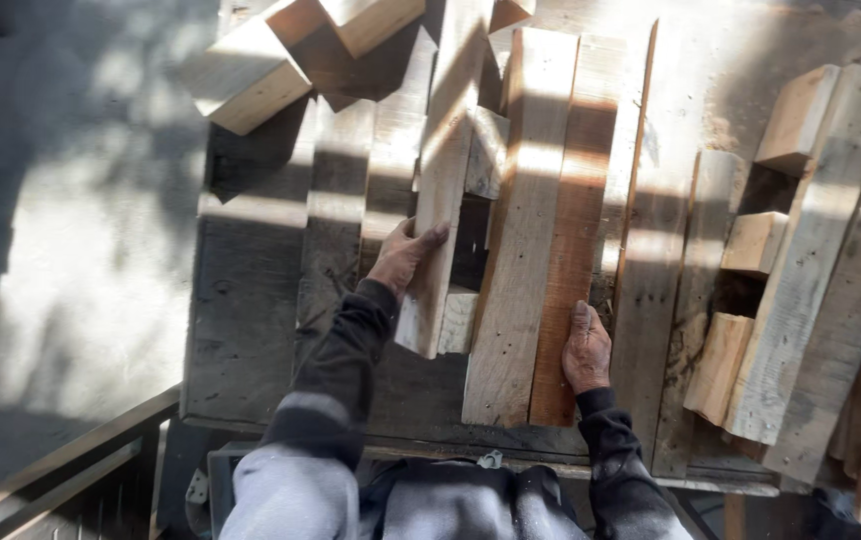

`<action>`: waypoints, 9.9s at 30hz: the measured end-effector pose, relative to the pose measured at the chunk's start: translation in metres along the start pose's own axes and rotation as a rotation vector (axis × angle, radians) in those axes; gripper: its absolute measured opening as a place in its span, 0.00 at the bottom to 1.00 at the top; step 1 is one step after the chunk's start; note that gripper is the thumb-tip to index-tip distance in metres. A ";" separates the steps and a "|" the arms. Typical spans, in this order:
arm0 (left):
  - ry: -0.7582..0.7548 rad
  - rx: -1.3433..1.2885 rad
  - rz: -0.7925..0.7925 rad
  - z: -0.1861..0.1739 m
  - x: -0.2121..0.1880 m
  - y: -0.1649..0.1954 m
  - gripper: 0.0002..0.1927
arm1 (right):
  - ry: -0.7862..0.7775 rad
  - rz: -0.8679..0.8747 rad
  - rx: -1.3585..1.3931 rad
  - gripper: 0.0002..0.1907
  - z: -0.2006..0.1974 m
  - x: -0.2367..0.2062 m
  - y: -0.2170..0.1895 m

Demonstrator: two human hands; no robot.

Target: The person arranges several wooden planks on a workbench, then uses an angle grinder with a sanding disc to smooth the surface of one plank. The person holds the plank with one hand and moves the grinder along its length.

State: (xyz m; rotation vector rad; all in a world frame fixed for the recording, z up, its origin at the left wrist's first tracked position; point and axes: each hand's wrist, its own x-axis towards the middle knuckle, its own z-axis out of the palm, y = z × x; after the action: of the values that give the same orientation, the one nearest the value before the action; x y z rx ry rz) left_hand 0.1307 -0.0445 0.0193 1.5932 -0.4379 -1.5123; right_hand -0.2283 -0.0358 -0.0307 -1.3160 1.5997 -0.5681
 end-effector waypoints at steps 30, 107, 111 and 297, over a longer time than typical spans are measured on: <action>0.417 0.935 0.632 0.090 -0.073 -0.059 0.47 | 0.028 -0.023 0.025 0.31 0.000 -0.009 0.003; 0.408 0.748 0.054 0.017 -0.087 -0.037 0.66 | -0.056 -0.032 -0.054 0.35 0.126 -0.046 -0.099; 0.484 0.812 0.182 0.023 -0.095 -0.039 0.62 | -0.006 0.019 -0.062 0.34 0.122 -0.054 -0.104; 0.603 0.703 0.331 0.014 -0.107 -0.049 0.34 | 0.077 0.070 0.250 0.31 -0.126 -0.099 -0.154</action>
State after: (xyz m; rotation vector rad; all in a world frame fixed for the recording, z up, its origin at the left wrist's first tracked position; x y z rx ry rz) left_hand 0.0815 0.0584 0.0501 2.2640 -0.8849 -0.5839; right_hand -0.2671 -0.0180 0.1873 -1.0599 1.5736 -0.7563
